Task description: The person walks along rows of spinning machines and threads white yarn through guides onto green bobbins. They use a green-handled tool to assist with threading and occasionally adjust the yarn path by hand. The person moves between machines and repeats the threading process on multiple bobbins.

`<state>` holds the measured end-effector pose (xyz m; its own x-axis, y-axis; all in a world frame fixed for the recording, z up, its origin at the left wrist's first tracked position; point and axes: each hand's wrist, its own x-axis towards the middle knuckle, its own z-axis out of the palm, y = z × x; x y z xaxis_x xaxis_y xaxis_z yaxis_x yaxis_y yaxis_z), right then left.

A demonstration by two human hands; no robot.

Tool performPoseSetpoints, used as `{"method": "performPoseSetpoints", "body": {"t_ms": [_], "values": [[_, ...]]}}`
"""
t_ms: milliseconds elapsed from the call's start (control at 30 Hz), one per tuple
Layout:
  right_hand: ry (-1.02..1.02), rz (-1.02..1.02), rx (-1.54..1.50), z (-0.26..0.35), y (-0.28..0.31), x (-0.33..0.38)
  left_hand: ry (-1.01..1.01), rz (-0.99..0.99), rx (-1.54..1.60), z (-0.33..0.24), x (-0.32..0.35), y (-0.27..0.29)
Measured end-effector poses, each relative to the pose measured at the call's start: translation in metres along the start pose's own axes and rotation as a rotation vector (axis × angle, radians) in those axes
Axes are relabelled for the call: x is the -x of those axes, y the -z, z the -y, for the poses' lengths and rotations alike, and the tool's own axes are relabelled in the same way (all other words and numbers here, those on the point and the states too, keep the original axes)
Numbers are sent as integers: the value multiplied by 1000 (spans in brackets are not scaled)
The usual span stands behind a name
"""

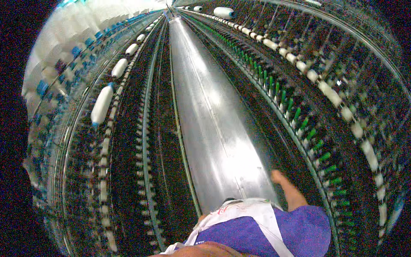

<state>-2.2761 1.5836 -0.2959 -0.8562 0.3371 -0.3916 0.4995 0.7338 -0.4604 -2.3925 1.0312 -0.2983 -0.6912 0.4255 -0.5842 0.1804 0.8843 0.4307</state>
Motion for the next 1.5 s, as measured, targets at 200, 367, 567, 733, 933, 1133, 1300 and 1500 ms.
{"method": "performPoseSetpoints", "body": {"t_ms": [200, 367, 567, 733, 933, 1133, 1300, 1500], "values": [[132, -52, -85, 179, 144, -236, 395, 266, -43, 24, -83, 76], [21, 101, 106, 166, 154, -323, 365, 189, -23, 15, -236, 204], [-319, 365, 202, 76, 131, -357, 120, -310, 206, -102, -517, 430], [-472, 310, 108, 51, 128, -452, -137, -406, 449, -195, -704, 563], [-248, 222, 145, 131, 240, -753, 55, -84, 41, -174, -800, 605], [207, -113, -44, 333, 425, -1122, 153, 102, -194, -99, -811, 643], [382, -219, -137, 440, 478, -1320, 561, 226, 5, -99, -900, 734], [158, 241, 353, 350, 469, -1359, 323, 96, -23, -142, -1167, 864]]}}
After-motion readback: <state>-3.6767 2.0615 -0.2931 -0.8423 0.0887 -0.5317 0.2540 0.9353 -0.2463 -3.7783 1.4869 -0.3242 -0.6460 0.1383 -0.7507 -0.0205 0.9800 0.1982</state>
